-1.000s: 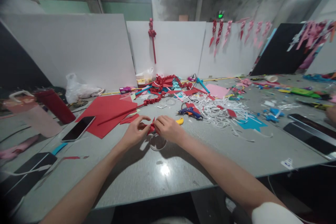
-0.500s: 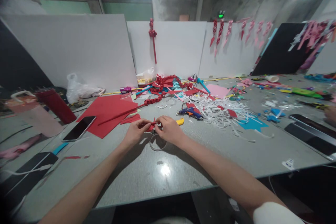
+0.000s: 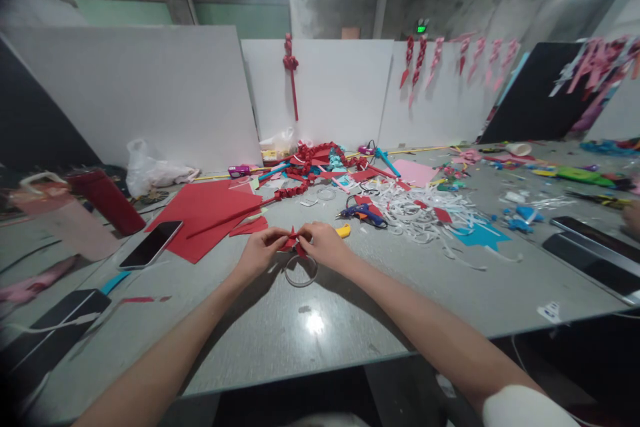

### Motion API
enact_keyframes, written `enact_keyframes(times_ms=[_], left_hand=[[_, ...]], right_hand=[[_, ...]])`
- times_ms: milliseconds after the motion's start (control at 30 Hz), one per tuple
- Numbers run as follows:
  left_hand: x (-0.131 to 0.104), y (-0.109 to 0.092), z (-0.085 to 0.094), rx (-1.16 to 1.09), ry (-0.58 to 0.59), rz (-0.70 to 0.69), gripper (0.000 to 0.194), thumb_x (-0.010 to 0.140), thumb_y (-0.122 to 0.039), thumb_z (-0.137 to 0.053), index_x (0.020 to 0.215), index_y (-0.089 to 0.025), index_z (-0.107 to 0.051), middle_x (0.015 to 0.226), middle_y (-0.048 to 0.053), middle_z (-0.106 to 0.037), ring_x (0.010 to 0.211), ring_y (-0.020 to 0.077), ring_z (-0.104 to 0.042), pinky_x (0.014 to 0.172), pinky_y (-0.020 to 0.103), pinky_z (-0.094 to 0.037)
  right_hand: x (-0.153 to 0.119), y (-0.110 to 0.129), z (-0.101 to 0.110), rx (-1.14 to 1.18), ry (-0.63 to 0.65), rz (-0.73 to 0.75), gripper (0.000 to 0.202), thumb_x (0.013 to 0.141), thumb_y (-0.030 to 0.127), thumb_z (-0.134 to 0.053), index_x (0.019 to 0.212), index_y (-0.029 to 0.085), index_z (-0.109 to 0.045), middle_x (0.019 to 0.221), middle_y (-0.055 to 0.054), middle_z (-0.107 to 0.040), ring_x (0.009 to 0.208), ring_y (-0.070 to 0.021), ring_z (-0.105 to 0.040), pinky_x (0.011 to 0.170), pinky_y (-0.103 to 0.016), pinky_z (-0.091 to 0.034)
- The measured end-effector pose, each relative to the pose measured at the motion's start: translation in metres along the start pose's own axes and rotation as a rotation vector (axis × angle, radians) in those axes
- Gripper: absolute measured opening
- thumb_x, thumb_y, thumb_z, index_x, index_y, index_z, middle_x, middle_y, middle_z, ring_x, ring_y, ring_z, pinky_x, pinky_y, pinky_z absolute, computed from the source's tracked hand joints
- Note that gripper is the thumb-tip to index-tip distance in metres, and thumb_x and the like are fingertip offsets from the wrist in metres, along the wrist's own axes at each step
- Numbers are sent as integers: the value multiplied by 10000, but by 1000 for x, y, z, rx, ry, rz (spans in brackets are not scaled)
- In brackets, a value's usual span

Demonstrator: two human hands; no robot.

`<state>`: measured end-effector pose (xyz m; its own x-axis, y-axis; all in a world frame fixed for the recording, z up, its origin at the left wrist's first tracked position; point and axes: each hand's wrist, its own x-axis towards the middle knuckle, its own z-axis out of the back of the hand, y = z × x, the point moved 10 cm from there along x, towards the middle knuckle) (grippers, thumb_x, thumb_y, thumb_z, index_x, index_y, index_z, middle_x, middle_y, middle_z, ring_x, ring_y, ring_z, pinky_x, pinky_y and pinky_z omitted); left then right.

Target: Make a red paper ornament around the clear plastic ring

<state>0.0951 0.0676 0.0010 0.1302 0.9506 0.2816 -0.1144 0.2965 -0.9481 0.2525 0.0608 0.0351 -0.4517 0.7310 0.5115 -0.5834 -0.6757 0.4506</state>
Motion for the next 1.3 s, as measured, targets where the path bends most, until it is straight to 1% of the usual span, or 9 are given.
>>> enact_keyframes(times_ms=[267,533,667,800,967,1067,1133,1233,1300], left_hand=[[0,2,-2,25,33,-21,168,873,-331,-763,942,-201,-844,962,101,-818,867,243,-756,863,378,-589],[-1,-4,-7,-18,83,14,168,858,-309,-758,938,-193,-848,983,107,-825,891,247,-761,887,389,-591],[-2,-7,-9,-9,98,-2,169,864,-314,-761,945,-196,-850,994,110,-825,909,248,-761,906,392,-590],[-2,-5,-9,2,80,3,193,866,-324,-750,971,-192,-844,1011,113,-829,920,253,-765,908,400,-597],[-2,-4,-8,20,68,-13,244,877,-367,-741,1002,-176,-824,1024,115,-828,934,257,-775,912,408,-611],[-2,-6,-6,53,54,-45,246,892,-377,-726,1009,-178,-812,1027,112,-825,939,257,-777,911,406,-608],[-3,-10,-5,113,52,-74,235,916,-373,-702,1011,-182,-800,1023,106,-821,929,254,-773,898,400,-600],[-8,-21,-9,216,92,-138,217,953,-341,-660,1068,-191,-766,996,85,-814,877,235,-765,852,371,-589],[-11,-29,-13,270,122,-188,216,968,-306,-640,1132,-203,-734,984,68,-809,858,221,-762,838,352,-578]], right_hand=[[1,-1,-6,164,66,25,202,955,134,-658,1074,187,-812,950,-50,-827,796,-172,-729,733,-277,-518],[1,1,0,171,68,41,176,927,124,-671,1012,187,-812,884,-24,-805,796,-167,-715,762,-279,-497],[0,-1,2,164,31,-14,116,883,107,-694,900,178,-784,787,-4,-764,706,-147,-665,702,-264,-464],[-2,-5,2,118,-26,-132,94,836,96,-714,781,171,-730,692,8,-711,630,-135,-611,634,-254,-405],[-3,-7,2,65,-46,-189,133,856,138,-714,733,175,-680,673,12,-688,629,-131,-599,625,-250,-378],[0,-3,3,65,-1,-106,93,920,161,-679,830,177,-702,753,-3,-714,684,-143,-631,672,-257,-426],[1,4,8,60,9,-3,55,973,201,-664,964,181,-715,871,-30,-732,785,-166,-661,743,-274,-477],[0,17,9,8,39,180,138,1003,219,-679,1137,197,-702,1057,-76,-721,953,-206,-675,858,-316,-525],[-2,22,2,-50,85,279,153,1018,199,-674,1168,204,-703,1115,-100,-710,1026,-228,-674,885,-333,-538]])
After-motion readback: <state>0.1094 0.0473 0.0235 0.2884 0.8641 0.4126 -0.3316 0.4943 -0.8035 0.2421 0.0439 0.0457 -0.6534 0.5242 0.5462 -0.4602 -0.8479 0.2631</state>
